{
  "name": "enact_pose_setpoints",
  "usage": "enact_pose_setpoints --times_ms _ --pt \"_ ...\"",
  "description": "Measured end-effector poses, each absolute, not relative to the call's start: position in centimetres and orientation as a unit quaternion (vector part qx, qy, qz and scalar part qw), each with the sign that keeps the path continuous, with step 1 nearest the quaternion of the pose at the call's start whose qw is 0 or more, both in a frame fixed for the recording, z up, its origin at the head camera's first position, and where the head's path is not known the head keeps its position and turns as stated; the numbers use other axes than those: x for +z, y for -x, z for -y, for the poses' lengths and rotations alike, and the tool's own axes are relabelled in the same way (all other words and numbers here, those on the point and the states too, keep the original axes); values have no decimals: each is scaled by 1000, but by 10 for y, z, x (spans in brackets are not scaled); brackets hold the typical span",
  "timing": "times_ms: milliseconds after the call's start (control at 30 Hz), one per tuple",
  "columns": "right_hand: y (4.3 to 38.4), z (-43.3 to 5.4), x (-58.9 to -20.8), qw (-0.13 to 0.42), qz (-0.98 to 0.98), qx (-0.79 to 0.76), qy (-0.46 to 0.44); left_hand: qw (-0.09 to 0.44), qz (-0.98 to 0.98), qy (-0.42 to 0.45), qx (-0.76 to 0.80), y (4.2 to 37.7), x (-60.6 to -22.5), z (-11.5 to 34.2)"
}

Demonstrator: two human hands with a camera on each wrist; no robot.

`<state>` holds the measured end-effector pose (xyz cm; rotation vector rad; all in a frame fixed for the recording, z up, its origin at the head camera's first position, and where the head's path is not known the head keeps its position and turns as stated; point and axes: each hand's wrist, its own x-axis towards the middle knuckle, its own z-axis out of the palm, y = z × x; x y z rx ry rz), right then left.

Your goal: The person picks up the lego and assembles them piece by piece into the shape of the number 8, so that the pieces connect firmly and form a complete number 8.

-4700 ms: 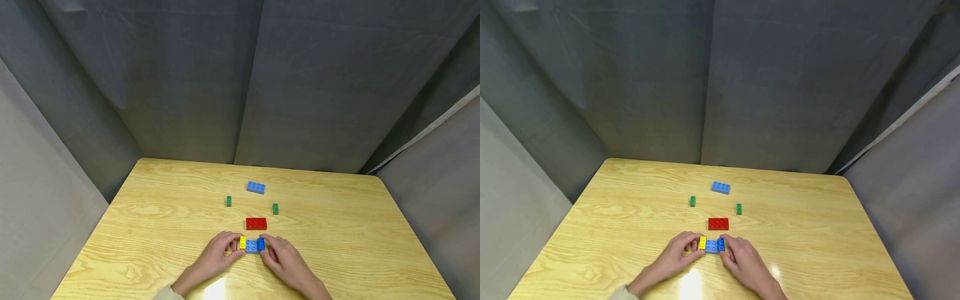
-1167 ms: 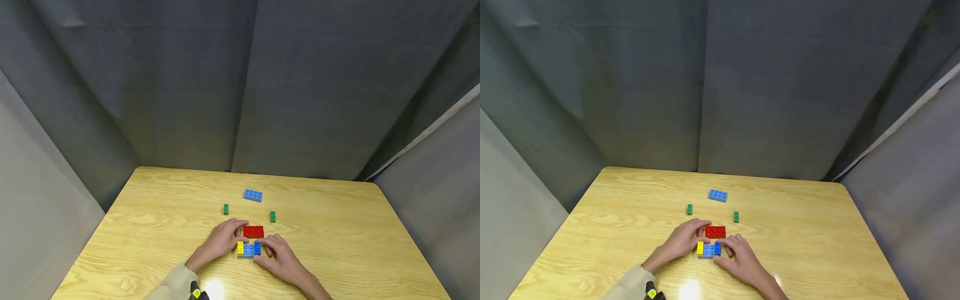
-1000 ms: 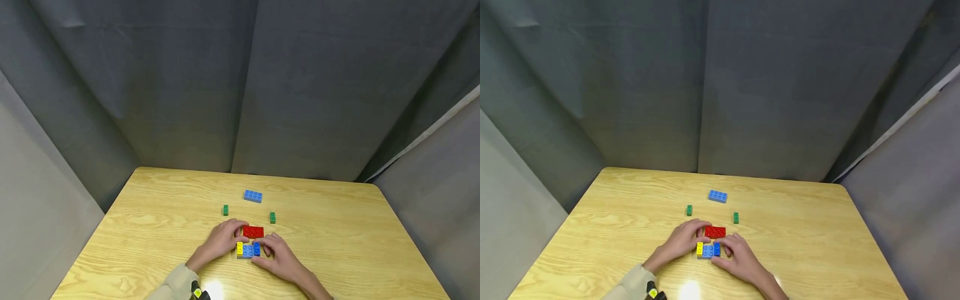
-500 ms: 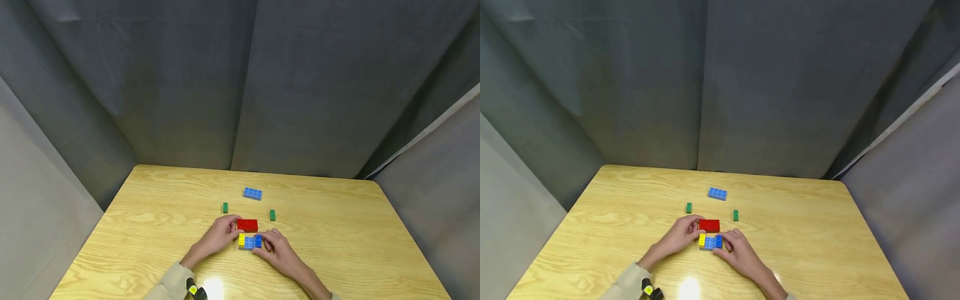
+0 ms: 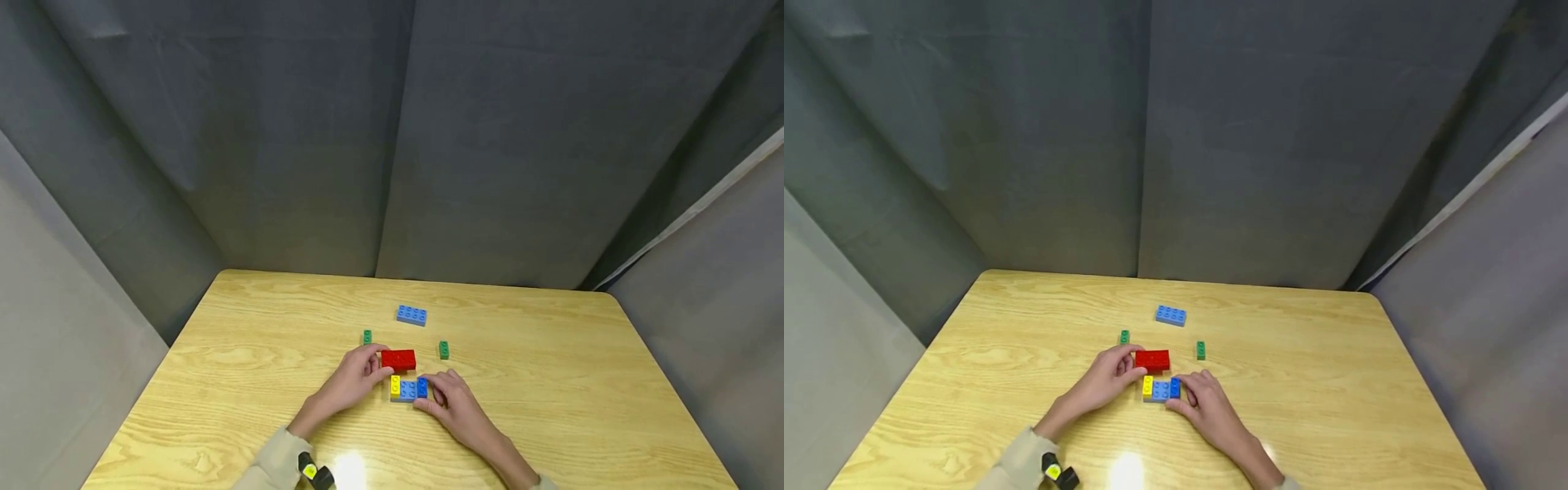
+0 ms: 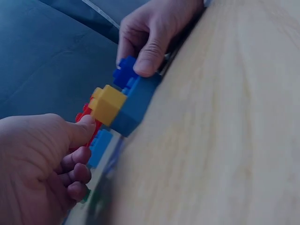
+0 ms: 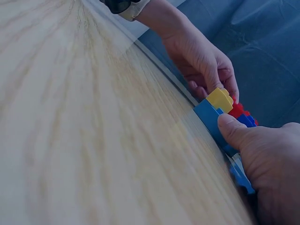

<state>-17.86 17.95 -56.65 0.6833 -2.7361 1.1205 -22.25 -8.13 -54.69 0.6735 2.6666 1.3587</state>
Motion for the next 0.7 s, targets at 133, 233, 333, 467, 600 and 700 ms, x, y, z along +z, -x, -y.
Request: enact_pose_setpoints --times_ms 133,233,333,467,600,700 --pt "178 -180 -567 59 899 370 -226 27 -868 -223 442 222 -537 83" --pt "179 -180 -568 66 899 369 -228 21 -869 -226 440 221 -532 84" --pt "180 -179 -569 70 899 367 -229 20 -869 -225 441 220 -529 84" --pt "180 -178 -569 74 901 365 -224 23 -864 -228 449 217 -527 83" --pt "178 -177 -569 80 901 366 -220 27 -858 -235 456 214 -526 81" --pt "178 -176 -569 89 900 365 -222 28 -856 -241 457 214 -527 79"
